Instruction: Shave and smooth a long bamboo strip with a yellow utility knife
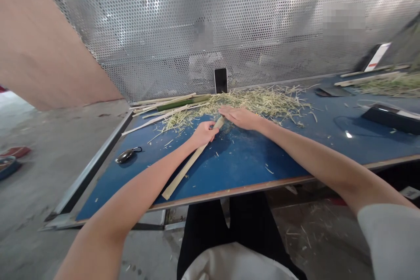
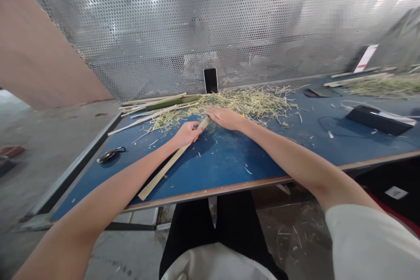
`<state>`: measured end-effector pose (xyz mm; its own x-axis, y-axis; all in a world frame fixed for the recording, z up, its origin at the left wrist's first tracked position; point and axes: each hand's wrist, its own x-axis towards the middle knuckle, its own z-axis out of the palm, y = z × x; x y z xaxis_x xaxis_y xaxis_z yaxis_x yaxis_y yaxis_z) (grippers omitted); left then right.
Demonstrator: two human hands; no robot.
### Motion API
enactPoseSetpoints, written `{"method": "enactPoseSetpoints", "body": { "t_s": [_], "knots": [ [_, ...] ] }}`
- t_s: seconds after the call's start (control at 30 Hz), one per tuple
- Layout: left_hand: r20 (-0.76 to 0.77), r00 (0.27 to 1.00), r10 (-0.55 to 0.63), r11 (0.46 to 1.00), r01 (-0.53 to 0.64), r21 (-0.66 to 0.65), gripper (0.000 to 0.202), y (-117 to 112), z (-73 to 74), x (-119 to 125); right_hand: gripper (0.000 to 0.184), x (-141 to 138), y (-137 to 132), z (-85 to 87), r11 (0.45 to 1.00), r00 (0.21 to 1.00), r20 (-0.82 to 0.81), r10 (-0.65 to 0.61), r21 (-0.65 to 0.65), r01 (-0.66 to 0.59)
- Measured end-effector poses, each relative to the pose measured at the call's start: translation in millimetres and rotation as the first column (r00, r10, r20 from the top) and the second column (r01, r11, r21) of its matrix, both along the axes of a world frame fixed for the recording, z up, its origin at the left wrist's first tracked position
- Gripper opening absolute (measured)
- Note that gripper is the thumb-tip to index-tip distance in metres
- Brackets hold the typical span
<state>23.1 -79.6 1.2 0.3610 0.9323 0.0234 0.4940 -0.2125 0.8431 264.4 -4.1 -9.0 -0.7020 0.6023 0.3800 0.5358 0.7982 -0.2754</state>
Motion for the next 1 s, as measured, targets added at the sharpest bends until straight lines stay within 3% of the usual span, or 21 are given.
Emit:
{"method": "enactPoseSetpoints", "body": {
  "t_s": [0.07, 0.13, 0.3, 0.47, 0.67, 0.83, 1.0],
  "knots": [
    [0.028, 1.000, 0.003, 1.000, -0.003, -0.003, 0.009, 0, 0.2, 0, 0.057, -2, -4, 0.2, 0.994, 0.994, 0.014, 0.108, -0.018, -0.108],
    [0.046, 0.999, 0.018, 1.000, -0.017, -0.010, 0.008, 0, 0.1, 0, 0.057, -3, -3, 0.1, 0.991, 0.991, 0.007, 0.133, -0.028, -0.133],
    [0.028, 0.999, 0.020, 0.999, -0.019, -0.033, 0.008, 3, -1.5, -1, 0.059, -2, 3, -1.9, 0.999, 0.998, -0.040, -0.044, 0.012, 0.045],
    [0.056, 0.998, 0.020, 1.000, -0.019, -0.020, 0.009, 3, -3.4, -2, 0.058, -7, -5, -1.2, 0.990, 0.989, 0.028, 0.142, -0.004, -0.142],
    [0.029, 0.999, 0.028, 0.999, -0.027, -0.037, 0.011, 0, -1.1, -1, 0.061, -7, 2, -2.9, 0.996, 0.996, -0.046, -0.083, 0.017, 0.083],
    [0.061, 0.998, 0.023, 1.000, -0.022, -0.019, 0.012, 0, -1.1, -2, 0.061, -13, -9, -1.5, 0.996, 0.996, 0.012, 0.090, -0.023, -0.089],
    [0.016, 0.999, 0.030, 1.000, -0.030, -0.011, 0.010, 3, -2.9, -3, 0.060, -7, 1, -2.2, 0.999, 0.998, -0.033, -0.055, -0.004, 0.055]
  ]
}}
